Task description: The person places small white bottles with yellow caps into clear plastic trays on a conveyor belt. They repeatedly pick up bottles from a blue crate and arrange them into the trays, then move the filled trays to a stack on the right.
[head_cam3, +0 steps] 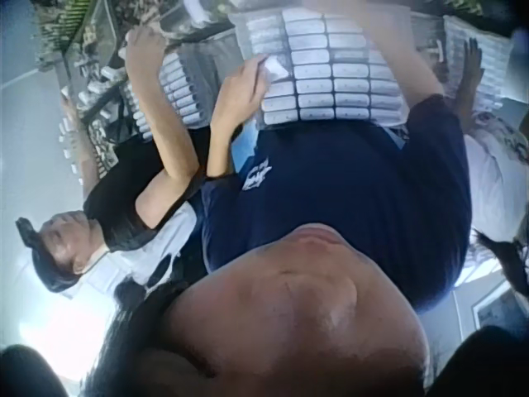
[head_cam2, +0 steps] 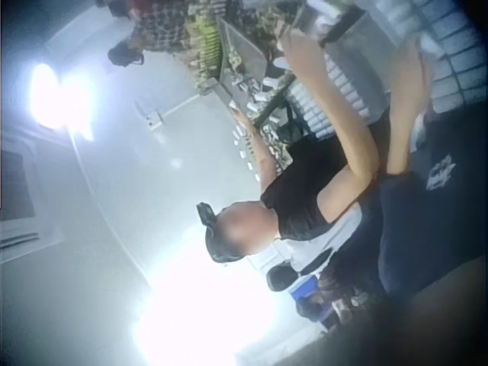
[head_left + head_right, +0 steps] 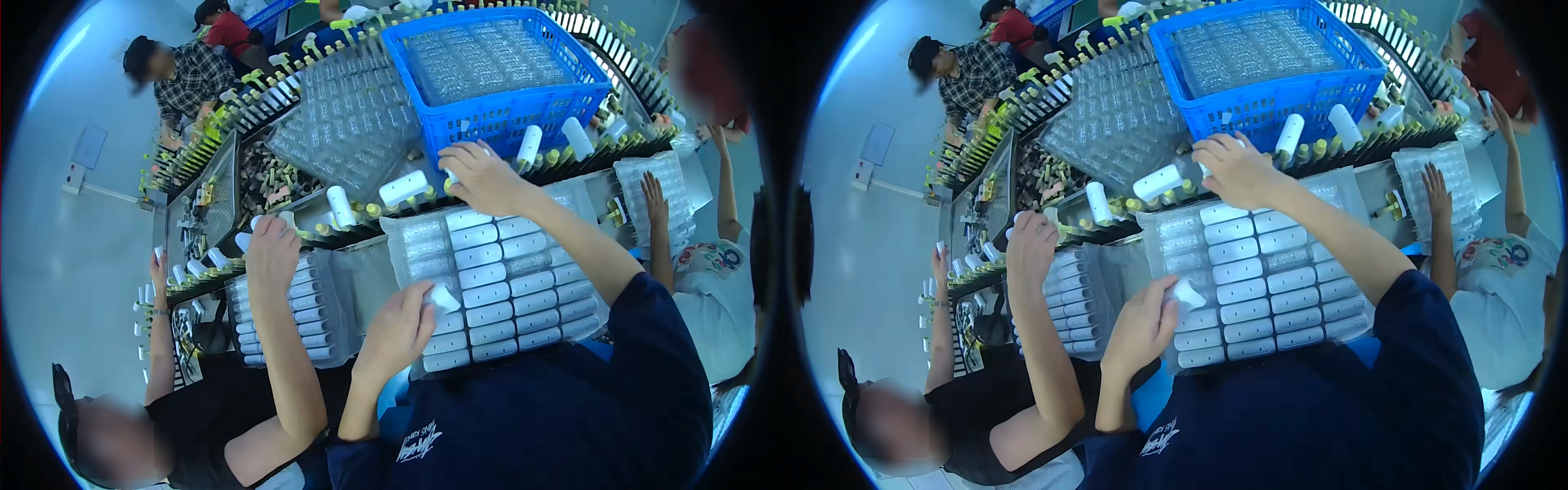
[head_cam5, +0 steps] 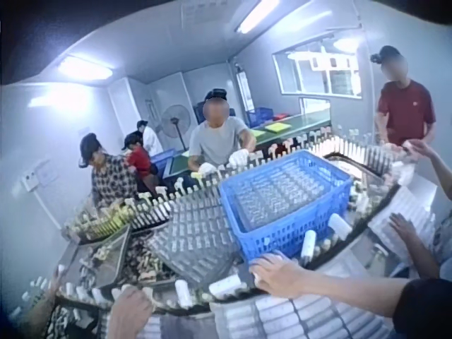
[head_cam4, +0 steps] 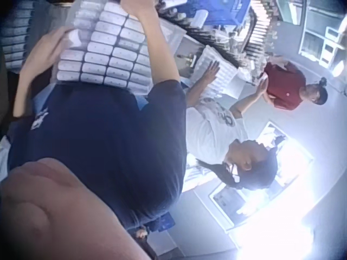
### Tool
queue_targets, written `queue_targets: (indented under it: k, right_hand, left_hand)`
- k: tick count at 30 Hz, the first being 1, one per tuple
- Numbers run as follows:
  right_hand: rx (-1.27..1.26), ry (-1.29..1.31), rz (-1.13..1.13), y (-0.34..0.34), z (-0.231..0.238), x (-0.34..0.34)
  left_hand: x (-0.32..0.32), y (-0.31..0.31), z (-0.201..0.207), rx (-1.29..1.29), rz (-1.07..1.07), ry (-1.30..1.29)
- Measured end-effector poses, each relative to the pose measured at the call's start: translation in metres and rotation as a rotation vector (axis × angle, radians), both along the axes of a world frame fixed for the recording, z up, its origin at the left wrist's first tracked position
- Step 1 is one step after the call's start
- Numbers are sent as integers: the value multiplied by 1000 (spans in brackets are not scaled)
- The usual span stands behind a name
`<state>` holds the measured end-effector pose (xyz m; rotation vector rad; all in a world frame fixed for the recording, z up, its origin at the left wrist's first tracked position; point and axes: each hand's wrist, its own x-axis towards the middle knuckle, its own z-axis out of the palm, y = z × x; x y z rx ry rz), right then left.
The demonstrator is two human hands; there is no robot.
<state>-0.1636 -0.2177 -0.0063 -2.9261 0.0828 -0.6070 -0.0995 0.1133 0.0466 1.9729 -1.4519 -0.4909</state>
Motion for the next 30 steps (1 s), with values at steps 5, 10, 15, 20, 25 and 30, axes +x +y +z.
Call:
queue_targets:
  k: [5,10,15,20,25,30]
  right_hand:
    - [12,31,-22,40,-7,24]
    - [89,34,91,52,-7,42]
    - [235,28,274,88,39,-42]
    - [316,445,90,87,51,-172]
    - [115,160,-20,106,17,-187]
    - [101,90,-109,109,6,-185]
  left_hand:
    - [12,-5,13,-34,77,8]
    - [10,-12,25,-171,116,-16]
    - [7,-33,33,-293,134,30]
    - [-13,-121,41,-427,24,80]
    - [-63,-268,23,-435,-40,23]
    - [-95,-369,11,-190,63,21]
